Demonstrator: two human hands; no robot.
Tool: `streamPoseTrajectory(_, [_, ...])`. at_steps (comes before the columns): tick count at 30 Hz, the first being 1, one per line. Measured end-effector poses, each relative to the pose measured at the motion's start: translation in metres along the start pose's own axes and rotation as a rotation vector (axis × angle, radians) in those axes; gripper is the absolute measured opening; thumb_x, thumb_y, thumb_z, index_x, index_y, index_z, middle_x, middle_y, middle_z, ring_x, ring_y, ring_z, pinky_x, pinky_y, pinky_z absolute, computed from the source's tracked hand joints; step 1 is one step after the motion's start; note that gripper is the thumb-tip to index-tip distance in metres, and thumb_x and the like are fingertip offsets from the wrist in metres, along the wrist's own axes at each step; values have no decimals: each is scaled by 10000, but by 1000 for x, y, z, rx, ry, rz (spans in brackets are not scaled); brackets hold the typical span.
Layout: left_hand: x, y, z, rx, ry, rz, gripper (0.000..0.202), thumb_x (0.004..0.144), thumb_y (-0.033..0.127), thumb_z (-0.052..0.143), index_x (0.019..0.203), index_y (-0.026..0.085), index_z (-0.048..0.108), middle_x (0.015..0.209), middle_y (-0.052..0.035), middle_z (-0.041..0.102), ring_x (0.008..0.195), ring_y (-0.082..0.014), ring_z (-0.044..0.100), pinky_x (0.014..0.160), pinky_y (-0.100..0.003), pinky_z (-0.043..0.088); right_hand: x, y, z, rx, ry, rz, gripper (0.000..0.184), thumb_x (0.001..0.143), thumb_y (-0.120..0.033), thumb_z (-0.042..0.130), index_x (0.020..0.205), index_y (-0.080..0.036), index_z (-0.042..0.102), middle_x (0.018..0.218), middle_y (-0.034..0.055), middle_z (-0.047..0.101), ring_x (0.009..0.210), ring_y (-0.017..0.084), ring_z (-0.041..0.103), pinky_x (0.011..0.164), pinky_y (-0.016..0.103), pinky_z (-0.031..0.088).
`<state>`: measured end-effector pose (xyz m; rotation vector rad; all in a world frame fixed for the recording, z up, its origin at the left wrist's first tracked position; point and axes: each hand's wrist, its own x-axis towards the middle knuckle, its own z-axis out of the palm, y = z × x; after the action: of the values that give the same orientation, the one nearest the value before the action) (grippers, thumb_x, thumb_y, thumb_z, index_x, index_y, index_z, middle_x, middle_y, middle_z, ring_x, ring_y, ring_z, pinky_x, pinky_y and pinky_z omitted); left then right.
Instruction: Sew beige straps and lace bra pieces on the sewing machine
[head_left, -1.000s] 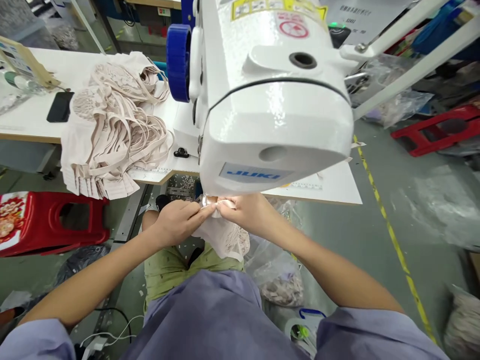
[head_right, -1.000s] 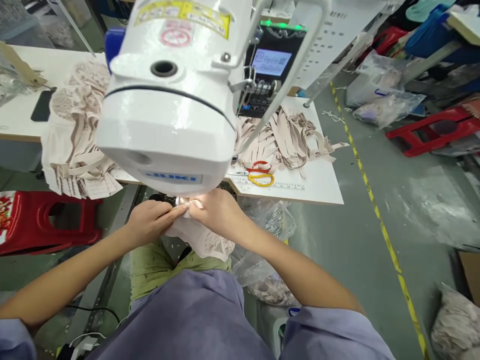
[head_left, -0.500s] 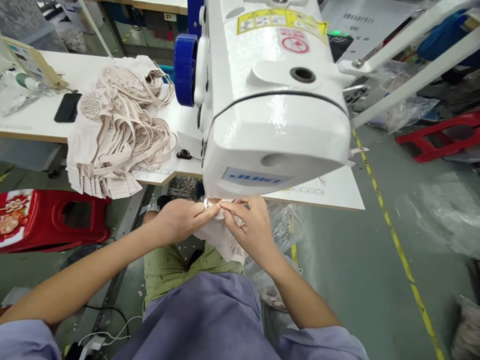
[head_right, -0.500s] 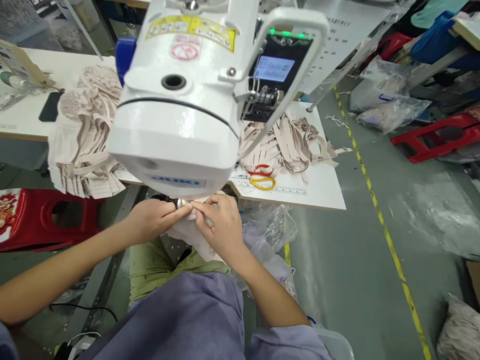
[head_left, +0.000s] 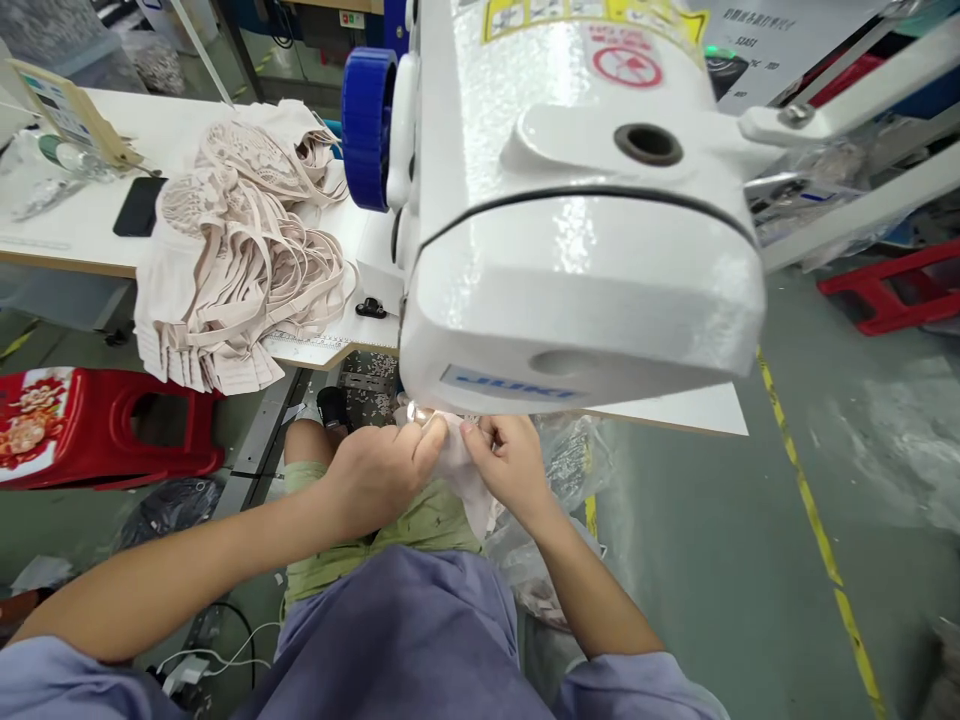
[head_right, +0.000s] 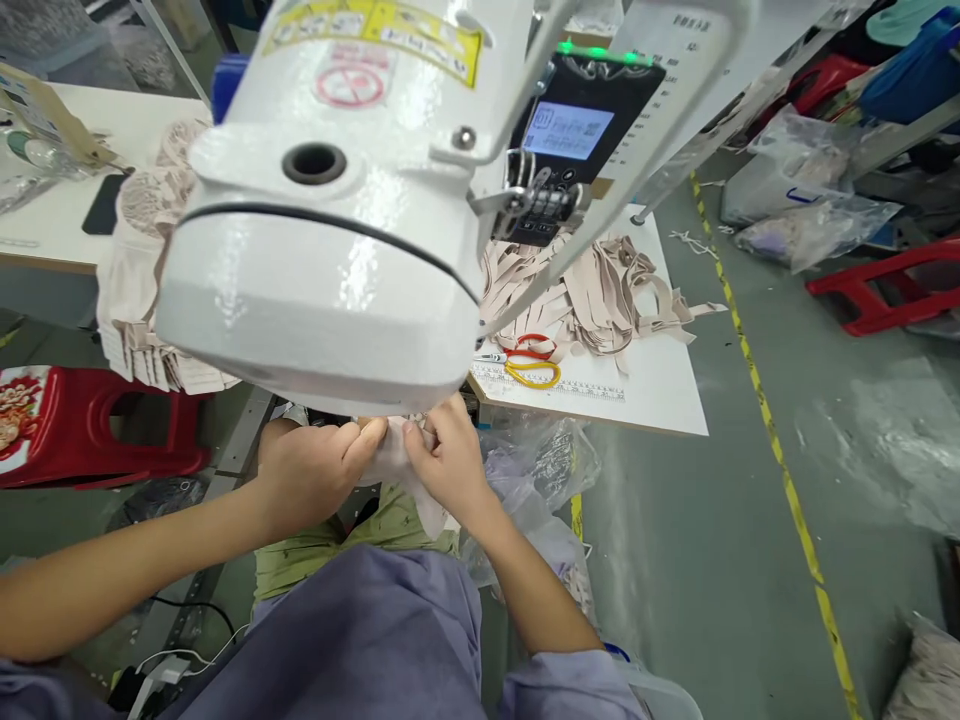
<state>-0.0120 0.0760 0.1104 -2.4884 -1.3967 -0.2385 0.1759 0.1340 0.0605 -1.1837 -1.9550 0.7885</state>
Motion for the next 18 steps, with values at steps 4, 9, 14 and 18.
streamPoseTrajectory(4, [4,5,2,-38,-8,-63,215,901,90,431,1057,117,577,639,-7,560,475,-154,517,435,-313,280,16,6,-2,24,-77,43,197,845,-295,547,661,-226,529,650,28,540,726,221,564,716,374,495])
streamPoseTrajectory(9, [8,6,3,11,30,-104,122,844,74,481,821,179,539,595,-1,510,464,-152,488,438,-304,253,30,10,-4,71,-149,1,152,827,-297,566,746,-218,667,727,44,677,856,259,653,834,392,529])
streamPoseTrajectory(14, [15,7,-4,79,76,-139,236,770,53,525,632,214,420,516,23,385,411,-142,395,441,-312,156,39,15,-5,128,-159,43,385,805,-407,621,1117,-191,684,1187,116,692,1105,318,627,982,474,496])
streamPoseTrajectory(18, [17,6,-7,113,59,-136,237,756,33,509,617,210,437,484,30,338,393,-142,360,456,-323,117,42,16,-5,148,-162,25,372,815,-419,614,1104,-196,687,1137,116,706,1065,305,639,1013,490,480])
